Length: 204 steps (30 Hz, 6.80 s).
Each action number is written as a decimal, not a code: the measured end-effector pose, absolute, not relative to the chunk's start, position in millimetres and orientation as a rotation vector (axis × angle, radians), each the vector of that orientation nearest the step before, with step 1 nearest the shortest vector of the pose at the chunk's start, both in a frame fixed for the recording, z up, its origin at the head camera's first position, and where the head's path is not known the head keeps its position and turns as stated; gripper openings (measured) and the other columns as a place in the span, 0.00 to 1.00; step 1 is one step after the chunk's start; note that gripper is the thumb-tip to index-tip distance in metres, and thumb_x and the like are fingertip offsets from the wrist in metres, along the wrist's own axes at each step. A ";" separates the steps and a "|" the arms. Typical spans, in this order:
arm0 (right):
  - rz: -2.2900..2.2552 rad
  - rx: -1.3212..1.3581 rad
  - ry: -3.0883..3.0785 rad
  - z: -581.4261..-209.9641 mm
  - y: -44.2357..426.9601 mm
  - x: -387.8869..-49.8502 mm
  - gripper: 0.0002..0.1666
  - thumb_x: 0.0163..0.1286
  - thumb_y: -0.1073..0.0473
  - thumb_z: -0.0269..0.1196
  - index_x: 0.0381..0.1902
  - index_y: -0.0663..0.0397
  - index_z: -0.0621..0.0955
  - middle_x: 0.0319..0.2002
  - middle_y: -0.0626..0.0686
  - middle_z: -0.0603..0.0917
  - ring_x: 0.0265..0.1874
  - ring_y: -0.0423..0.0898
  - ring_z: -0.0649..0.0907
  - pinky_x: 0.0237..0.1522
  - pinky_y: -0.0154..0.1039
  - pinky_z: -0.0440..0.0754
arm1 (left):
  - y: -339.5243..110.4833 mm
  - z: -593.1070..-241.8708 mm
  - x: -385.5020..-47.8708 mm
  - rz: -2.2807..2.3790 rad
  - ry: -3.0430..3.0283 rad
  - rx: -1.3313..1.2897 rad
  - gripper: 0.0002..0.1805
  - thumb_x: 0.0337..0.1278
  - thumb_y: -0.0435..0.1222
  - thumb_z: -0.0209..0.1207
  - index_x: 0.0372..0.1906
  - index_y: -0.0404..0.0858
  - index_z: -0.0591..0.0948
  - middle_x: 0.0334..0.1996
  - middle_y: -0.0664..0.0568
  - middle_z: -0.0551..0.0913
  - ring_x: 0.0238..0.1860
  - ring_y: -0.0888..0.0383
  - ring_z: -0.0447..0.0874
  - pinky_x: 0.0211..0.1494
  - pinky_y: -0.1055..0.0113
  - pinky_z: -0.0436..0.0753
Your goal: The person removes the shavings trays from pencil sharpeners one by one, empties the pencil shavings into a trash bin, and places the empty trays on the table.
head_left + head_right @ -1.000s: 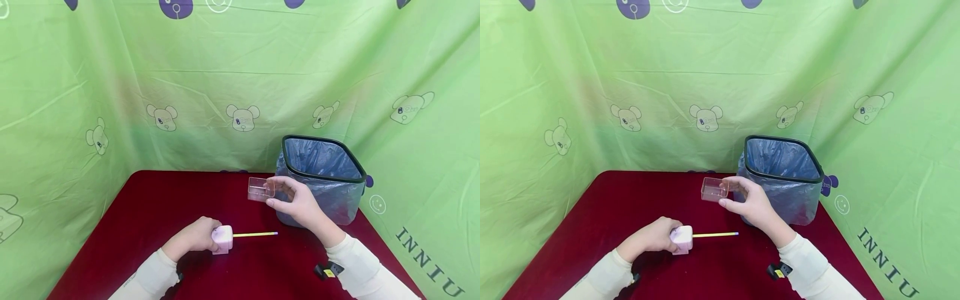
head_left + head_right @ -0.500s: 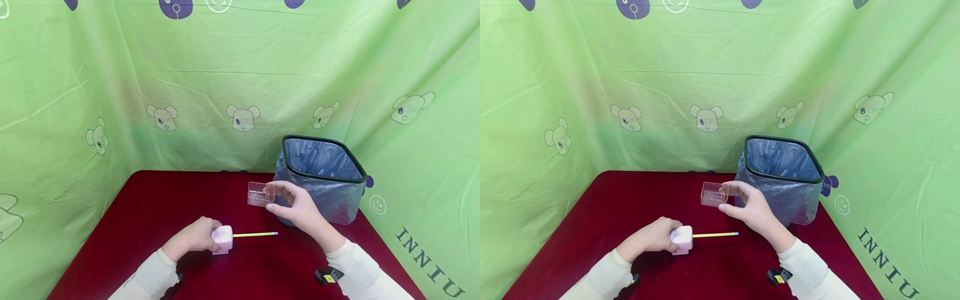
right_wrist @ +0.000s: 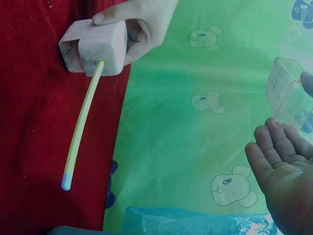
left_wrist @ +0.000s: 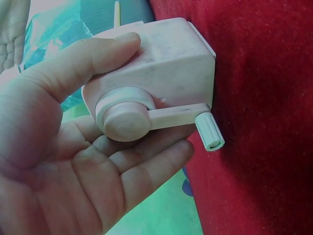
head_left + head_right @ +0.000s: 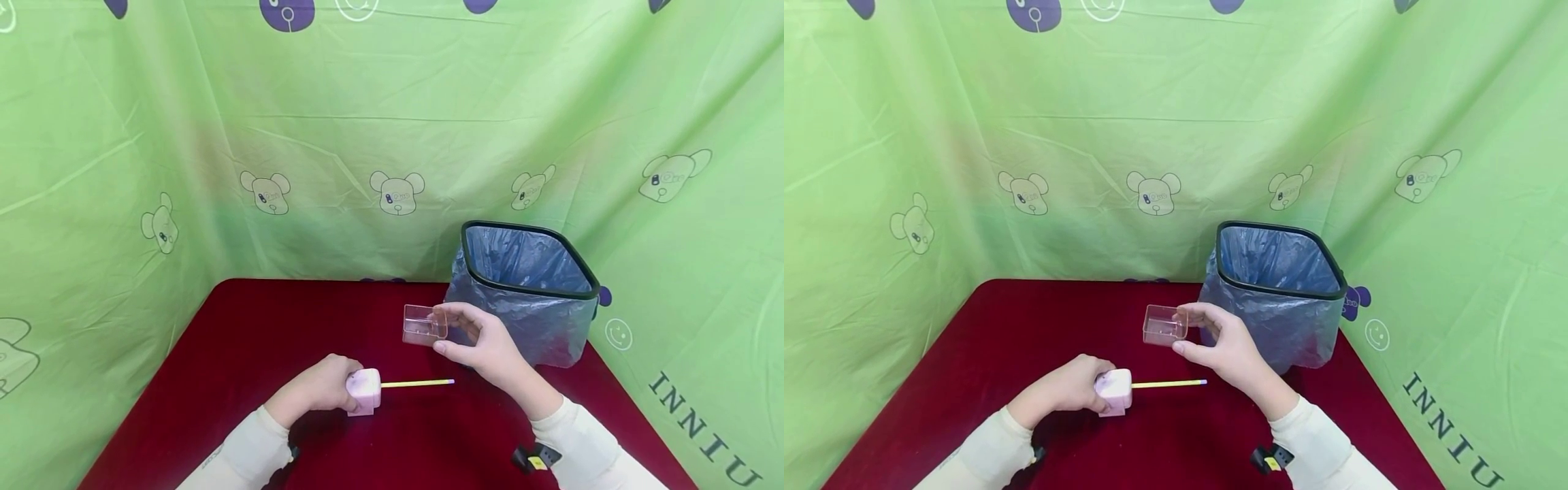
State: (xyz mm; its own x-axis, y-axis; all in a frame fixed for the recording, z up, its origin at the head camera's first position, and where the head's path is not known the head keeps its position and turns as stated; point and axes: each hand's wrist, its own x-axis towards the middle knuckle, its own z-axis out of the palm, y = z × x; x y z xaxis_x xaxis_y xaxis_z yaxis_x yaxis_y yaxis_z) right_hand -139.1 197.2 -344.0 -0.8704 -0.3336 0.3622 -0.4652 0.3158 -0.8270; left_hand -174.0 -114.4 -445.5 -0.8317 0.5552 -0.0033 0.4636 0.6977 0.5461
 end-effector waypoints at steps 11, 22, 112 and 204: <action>1.622 0.780 -2.417 -353.5 195.0 -135.0 0.30 0.62 0.63 0.73 0.62 0.52 0.79 0.57 0.54 0.85 0.58 0.41 0.83 0.63 0.33 0.76 | -114.4 -445.1 -172.3 0.809 2.739 0.813 0.27 0.35 0.37 0.77 0.48 0.37 0.85 0.32 0.58 0.83 0.29 0.63 0.76 0.33 0.68 0.78; 1.640 0.783 -2.419 -362.6 194.5 -132.8 0.30 0.63 0.63 0.73 0.63 0.51 0.79 0.57 0.53 0.85 0.57 0.41 0.82 0.64 0.35 0.76 | -114.7 -447.9 -172.4 0.798 2.740 0.820 0.28 0.35 0.38 0.78 0.49 0.38 0.85 0.33 0.58 0.83 0.30 0.63 0.76 0.33 0.68 0.78; 1.870 0.895 -2.406 -430.7 184.6 -123.9 0.29 0.64 0.65 0.71 0.62 0.64 0.77 0.55 0.60 0.84 0.52 0.47 0.84 0.60 0.37 0.80 | -113.1 -444.2 -170.4 0.804 2.757 0.814 0.29 0.35 0.38 0.78 0.50 0.36 0.85 0.33 0.56 0.84 0.29 0.63 0.76 0.33 0.68 0.78; 1.744 0.842 -2.669 -465.0 179.0 -120.7 0.30 0.63 0.54 0.74 0.60 0.58 0.80 0.52 0.49 0.87 0.53 0.44 0.85 0.61 0.47 0.80 | -114.0 -447.3 -173.7 0.808 2.753 0.782 0.28 0.36 0.38 0.78 0.49 0.37 0.85 0.32 0.58 0.84 0.29 0.63 0.77 0.34 0.68 0.79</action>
State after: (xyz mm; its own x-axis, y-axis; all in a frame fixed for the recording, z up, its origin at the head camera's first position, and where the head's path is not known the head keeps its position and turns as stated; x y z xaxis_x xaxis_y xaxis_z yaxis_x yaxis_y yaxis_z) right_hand -120.7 179.0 -465.0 -0.8582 -0.4931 0.1425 -0.3287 0.3147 -0.8905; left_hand -173.7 -114.0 -447.3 -0.8487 0.5288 -0.0128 0.4380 0.7162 0.5433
